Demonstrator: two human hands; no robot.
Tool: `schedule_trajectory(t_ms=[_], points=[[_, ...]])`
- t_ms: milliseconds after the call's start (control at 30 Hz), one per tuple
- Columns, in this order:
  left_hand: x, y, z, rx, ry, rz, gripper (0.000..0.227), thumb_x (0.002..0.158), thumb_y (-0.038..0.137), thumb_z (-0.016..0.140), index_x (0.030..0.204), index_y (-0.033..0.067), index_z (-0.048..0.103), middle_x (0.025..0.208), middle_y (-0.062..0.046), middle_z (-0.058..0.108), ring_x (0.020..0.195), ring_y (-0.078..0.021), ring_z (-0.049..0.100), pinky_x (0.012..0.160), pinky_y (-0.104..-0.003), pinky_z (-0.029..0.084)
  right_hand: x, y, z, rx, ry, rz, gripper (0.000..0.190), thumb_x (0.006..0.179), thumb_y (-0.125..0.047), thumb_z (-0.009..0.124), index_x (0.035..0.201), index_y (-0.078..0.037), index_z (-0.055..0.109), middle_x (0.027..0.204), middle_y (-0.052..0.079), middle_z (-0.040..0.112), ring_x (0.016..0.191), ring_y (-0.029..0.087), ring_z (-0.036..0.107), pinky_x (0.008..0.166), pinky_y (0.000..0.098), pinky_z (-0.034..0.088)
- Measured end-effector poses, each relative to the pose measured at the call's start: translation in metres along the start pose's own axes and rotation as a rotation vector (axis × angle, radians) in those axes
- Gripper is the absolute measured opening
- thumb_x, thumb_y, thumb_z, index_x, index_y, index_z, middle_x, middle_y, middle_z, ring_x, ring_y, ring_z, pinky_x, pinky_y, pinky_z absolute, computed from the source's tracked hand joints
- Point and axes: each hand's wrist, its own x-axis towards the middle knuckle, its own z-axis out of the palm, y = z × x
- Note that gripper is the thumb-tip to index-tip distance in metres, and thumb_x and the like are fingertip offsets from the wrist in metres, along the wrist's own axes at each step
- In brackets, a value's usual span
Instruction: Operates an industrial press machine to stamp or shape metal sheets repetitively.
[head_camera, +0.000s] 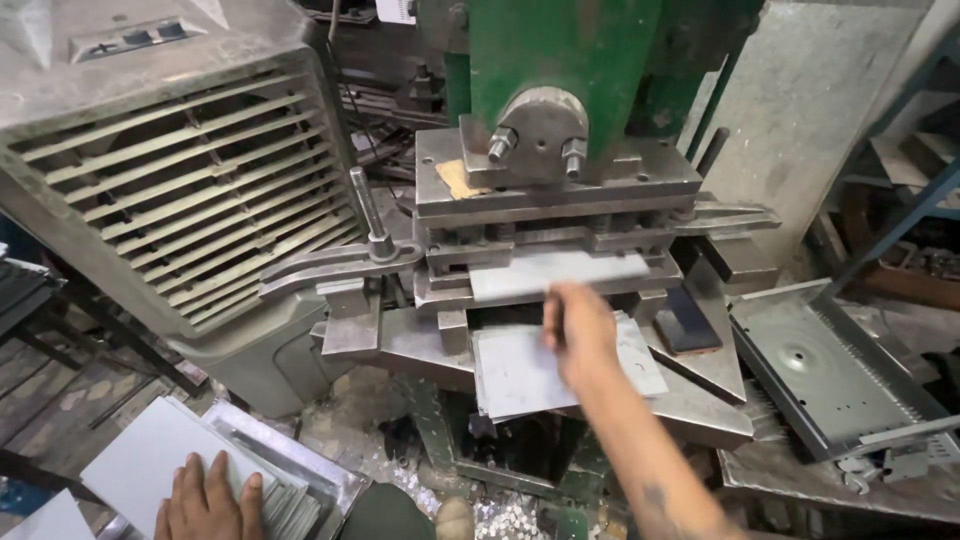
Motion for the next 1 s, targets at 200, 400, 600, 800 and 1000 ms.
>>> schedule_trajectory(t_ms=[200,400,600,800,1000], points=[[-0.029,0.009,0.005,0.141,0.084,0.115,0.101,0.077,0.084,0.036,0.141,0.0113,0.065,0.147,-0.027,0.067,0.142,-0.0412,0.064,0.128,-0.058,0.043,-0.071,0.044,-0.058,-0.004,0.019,0.08,0.013,0.104,-0.011,0.06,0.094,-0.003,0.059,0.064,0.005,0.049,0.051,0.013,0.04,0.046,0.0268,0.033],[-0.034,-0.069,0.078,0.082,-0.088,0.328,0.059,0.087,0.035,0.061,0.143,0.0156,0.056,0.151,-0.021,0.059,0.144,-0.0366,0.059,0.12,-0.051,0.051,-0.071,0.05,-0.087,-0.283,0.046,0.157,0.025,0.101,-0.02,0.066,0.092,0.003,0.073,0.062,0.009,0.053,0.051,0.015,0.04,0.045,0.029,0.029],[0.066,-0.087,-0.012,-0.79,-0.062,0.104,0.076,0.102,0.047,0.038,0.151,-0.0103,0.035,0.149,-0.036,0.044,0.135,-0.0482,0.047,0.12,-0.052,0.038,-0.076,0.053,-0.095,-0.372,-0.043,0.159,0.032,0.102,-0.025,0.066,0.087,0.002,0.073,0.059,0.009,0.056,0.047,0.015,0.043,0.046,0.0292,0.029],[0.112,0.139,-0.216,-0.873,-0.707,-0.734,0.07,0.089,0.007,0.057,0.155,0.001,0.032,0.145,-0.024,0.053,0.133,-0.0333,0.053,0.111,-0.046,0.044,-0.096,0.063,-0.072,-0.289,-0.253,0.174,0.023,0.098,-0.015,0.065,0.11,0.0,0.078,0.071,0.011,0.068,0.049,0.016,0.051,0.043,0.029,0.036],[0.112,0.28,-0.232,-1.779,-0.845,-1.096,0.043,0.104,0.02,0.05,0.133,-0.0108,0.056,0.127,-0.022,0.065,0.112,-0.0271,0.061,0.099,-0.038,0.047,-0.099,0.042,-0.052,-0.07,-0.304,0.116,0.036,0.096,-0.013,0.06,0.129,0.002,0.066,0.096,0.017,0.073,0.058,0.019,0.059,0.05,0.031,0.046]])
